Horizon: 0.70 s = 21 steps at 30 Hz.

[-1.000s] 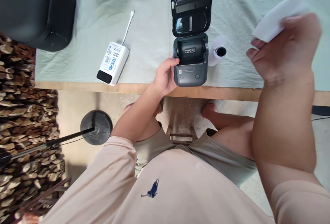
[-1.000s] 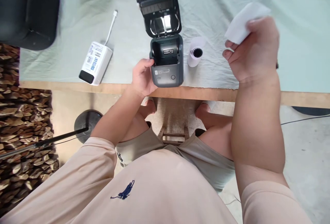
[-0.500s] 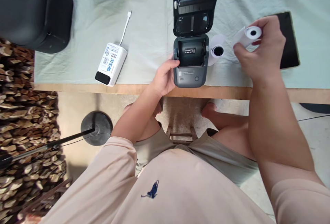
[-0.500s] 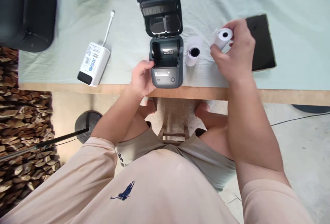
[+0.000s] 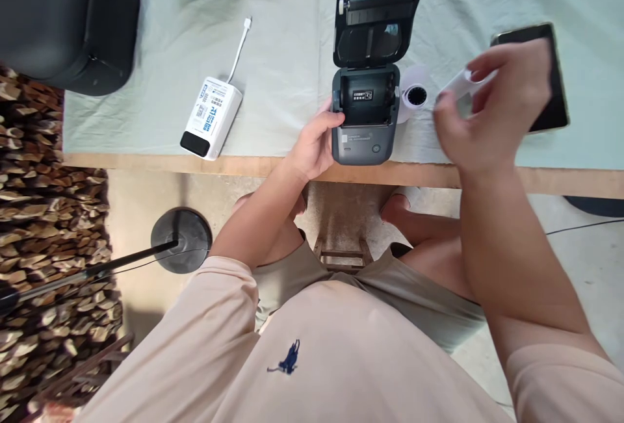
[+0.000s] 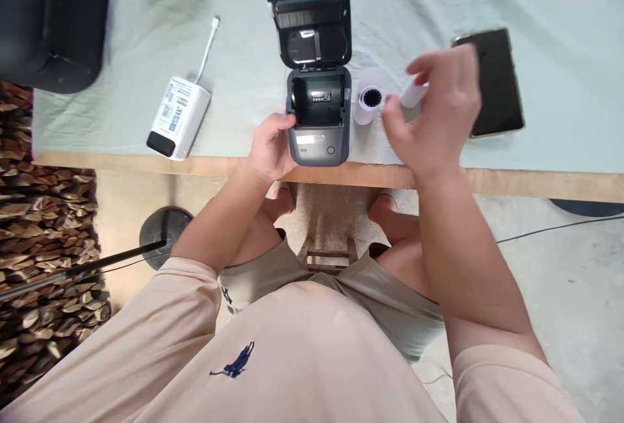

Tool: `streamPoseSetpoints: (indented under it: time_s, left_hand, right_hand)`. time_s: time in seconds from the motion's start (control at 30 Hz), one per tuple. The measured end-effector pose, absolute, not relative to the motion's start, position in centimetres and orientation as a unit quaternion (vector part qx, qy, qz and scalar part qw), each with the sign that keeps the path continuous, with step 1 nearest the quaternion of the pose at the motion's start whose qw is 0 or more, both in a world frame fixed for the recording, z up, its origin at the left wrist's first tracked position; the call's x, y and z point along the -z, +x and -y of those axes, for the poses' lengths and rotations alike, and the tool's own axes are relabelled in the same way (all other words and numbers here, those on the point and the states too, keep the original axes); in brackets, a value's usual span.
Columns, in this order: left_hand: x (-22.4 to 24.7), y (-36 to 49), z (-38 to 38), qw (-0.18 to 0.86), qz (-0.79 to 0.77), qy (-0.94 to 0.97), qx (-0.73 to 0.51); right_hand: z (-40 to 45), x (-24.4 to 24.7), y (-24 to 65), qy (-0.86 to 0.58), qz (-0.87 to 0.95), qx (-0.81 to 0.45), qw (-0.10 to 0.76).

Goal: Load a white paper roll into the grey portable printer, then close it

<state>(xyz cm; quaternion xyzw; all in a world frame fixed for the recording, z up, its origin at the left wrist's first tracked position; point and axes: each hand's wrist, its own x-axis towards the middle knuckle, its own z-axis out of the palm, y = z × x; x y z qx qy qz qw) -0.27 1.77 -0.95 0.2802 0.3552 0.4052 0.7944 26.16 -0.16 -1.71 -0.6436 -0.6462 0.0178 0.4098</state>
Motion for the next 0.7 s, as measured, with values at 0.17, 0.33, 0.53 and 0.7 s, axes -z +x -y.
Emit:
streamPoseSetpoints:
  time_s: [0.17,0.33,0.53,0.7]
  left_hand:
    - [0.9,-0.3,-1.8,0.797,-0.328,0.294,-0.413]
    - [0.9,-0.3,-1.7,0.792,-0.338,0.298,-0.412]
    - [1.2,-0.4,-1.8,0.794,-0.348,0.285,-0.409]
    - [1.2,-0.4,-1.7,0.798,-0.328,0.288,-0.416]
  right_hand:
    - [0.3,2.6,23.3,-0.688,0.627,-0.127,0.343]
    - [-1.1,3.5,22.3,-0.677,0.623,-0.175,0.352]
    - [-2.2,4.2,23.1,-0.654,0.542,-0.223,0.479]
    - [-2.3,4.0,23.5,-0.603,0.482,-0.337,0.539]
